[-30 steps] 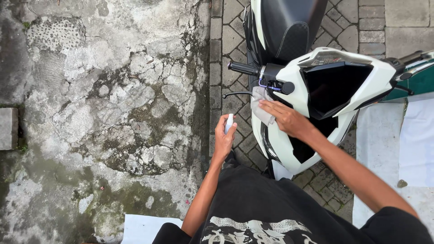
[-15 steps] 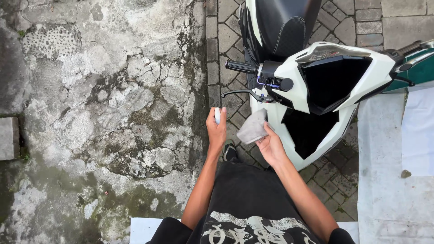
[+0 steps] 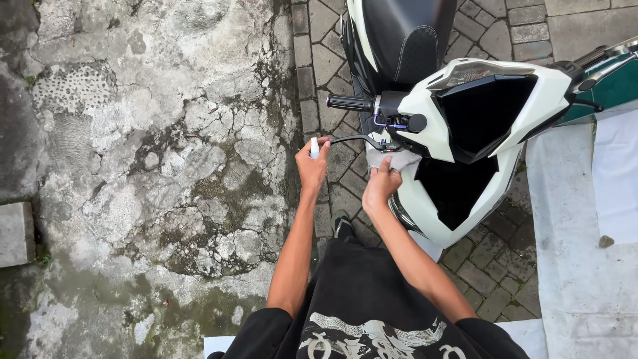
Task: The person cleans the front body panels and handlebars of a white scooter. They use a spray bottle to apply a cleaning solution and a white cloth to wipe the surfaces, focusing on the front cowl and the left handlebar area.
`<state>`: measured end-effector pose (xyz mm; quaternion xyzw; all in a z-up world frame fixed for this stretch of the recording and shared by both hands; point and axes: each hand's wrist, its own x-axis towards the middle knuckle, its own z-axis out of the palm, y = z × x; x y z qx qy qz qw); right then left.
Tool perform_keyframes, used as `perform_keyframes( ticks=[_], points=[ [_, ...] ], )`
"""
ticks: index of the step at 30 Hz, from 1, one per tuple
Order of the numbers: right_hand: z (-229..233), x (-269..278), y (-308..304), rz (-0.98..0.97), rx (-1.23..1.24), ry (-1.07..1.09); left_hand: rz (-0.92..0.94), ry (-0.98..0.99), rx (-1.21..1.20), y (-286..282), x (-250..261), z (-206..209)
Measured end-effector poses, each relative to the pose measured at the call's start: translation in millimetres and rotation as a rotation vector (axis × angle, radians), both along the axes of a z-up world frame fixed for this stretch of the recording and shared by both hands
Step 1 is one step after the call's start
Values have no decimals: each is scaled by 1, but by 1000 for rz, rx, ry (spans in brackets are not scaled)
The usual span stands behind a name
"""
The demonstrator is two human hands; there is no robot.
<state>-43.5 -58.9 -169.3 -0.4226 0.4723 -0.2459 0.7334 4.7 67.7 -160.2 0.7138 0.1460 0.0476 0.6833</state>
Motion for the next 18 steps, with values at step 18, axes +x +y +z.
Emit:
perform_keyframes(
  ticks=[18],
  points=[
    [56, -68, 6, 309, -600, 88, -104, -105, -90, 11, -8, 11]
  ],
)
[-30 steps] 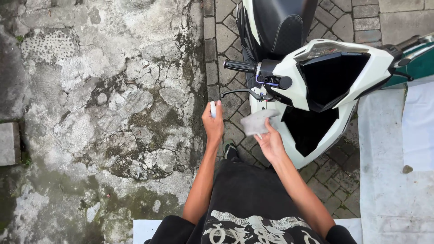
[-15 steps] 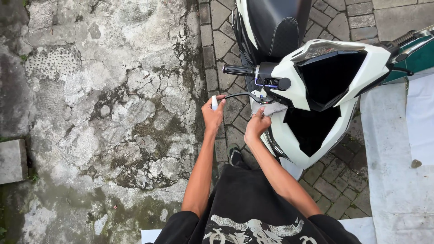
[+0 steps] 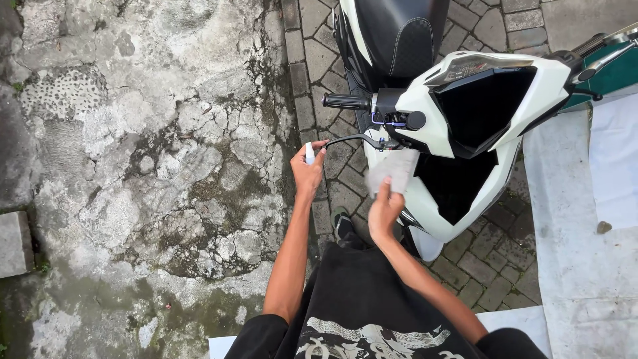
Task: The person cleans the front body panels and handlebars of a white scooter. They use a spray bottle to apply a cleaning solution and a white cloth to wipe the surfaces, focusing on the front cowl and the left handlebar area.
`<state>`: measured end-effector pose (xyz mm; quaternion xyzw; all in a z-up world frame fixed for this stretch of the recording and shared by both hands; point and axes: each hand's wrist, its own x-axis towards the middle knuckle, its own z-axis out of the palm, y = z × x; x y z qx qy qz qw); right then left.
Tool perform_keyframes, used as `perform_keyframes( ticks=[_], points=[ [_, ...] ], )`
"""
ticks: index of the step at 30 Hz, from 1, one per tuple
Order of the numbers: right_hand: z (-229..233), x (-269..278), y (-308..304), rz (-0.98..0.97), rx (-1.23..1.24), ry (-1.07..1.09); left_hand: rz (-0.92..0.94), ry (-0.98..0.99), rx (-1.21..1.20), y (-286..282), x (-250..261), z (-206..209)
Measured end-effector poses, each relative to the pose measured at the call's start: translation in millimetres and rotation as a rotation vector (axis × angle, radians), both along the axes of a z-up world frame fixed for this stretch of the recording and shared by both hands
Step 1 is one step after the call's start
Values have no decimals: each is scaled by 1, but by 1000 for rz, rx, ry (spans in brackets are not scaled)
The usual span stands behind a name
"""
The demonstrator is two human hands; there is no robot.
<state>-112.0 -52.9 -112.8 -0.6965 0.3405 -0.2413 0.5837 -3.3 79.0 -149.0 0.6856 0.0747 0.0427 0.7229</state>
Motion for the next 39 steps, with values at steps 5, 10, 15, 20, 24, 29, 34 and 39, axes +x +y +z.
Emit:
perform_keyframes(
  ticks=[5, 10, 15, 20, 24, 29, 34, 39],
  points=[
    [-28, 27, -37, 239, -462, -258, 1, 16, 39, 3, -4, 5],
    [-43, 54, -63, 556, -1128, -254, -58, 58, 32, 14, 5, 1],
    [-78, 73, -61, 481, -1510, -179, -175, 127, -139, 22, 2, 0],
    [-48, 75, -33, 627, -1384, -49, -192, 89, -292, 22, 4, -20],
    [-71, 88, -18, 835, -1272, -14, -229, 110, -374, 25, 6, -43],
    [-85, 97, 3, 1021, -1159, -24, -226, 164, -460, 27, -2, -34],
    [-96, 87, 15, 1197, -1074, 59, -254, 200, -579, 42, -3, -95],
    [-118, 62, 4, 1282, -844, -51, -207, 256, -653, 39, -22, -73]
  ],
)
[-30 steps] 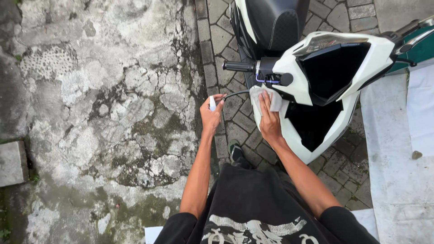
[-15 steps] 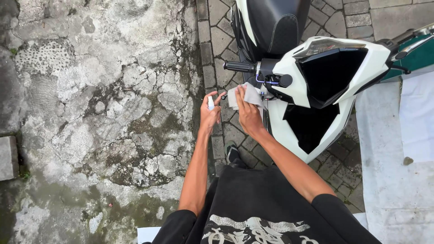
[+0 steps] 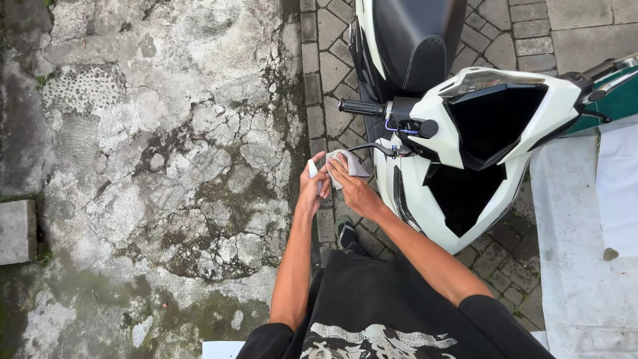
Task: The person cleans the front body panels and handlebars of a white scooter. They use a spray bottle to apply a cleaning solution and a white cloth to wipe the surfaces, focusing on the front cowl and the left handlebar area.
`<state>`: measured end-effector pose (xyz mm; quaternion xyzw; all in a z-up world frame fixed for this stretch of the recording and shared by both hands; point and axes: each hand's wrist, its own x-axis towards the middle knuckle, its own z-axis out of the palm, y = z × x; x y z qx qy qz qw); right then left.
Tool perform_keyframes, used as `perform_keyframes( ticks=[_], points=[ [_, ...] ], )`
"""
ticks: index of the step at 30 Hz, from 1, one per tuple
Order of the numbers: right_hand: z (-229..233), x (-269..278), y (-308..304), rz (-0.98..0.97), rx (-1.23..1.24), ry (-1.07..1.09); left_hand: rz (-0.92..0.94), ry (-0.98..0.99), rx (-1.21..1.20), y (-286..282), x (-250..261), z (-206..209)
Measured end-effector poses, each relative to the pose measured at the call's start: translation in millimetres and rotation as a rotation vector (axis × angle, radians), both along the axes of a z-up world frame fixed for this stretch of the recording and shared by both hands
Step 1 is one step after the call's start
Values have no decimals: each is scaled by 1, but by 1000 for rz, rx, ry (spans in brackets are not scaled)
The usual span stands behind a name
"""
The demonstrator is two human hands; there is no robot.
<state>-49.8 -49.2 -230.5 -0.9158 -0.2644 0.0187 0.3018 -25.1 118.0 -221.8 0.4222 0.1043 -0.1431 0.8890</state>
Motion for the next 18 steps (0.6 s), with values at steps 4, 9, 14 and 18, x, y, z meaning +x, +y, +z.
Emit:
perform_keyframes(
  ticks=[4, 9, 14, 18],
  points=[
    [46, -22, 8, -92, 344, 259, -9, -17, 21, 2, 12, -7],
    [39, -35, 36, -1090, 1316, 837, -23, -70, 373, 2, 12, 68],
    [-18, 27, 30, -1020, 1920, 1052, -54, -252, 710, -6, 18, 83],
    [-22, 74, 29, -1035, 2210, 1142, -110, -317, 1001, -6, 21, 75]
  ],
)
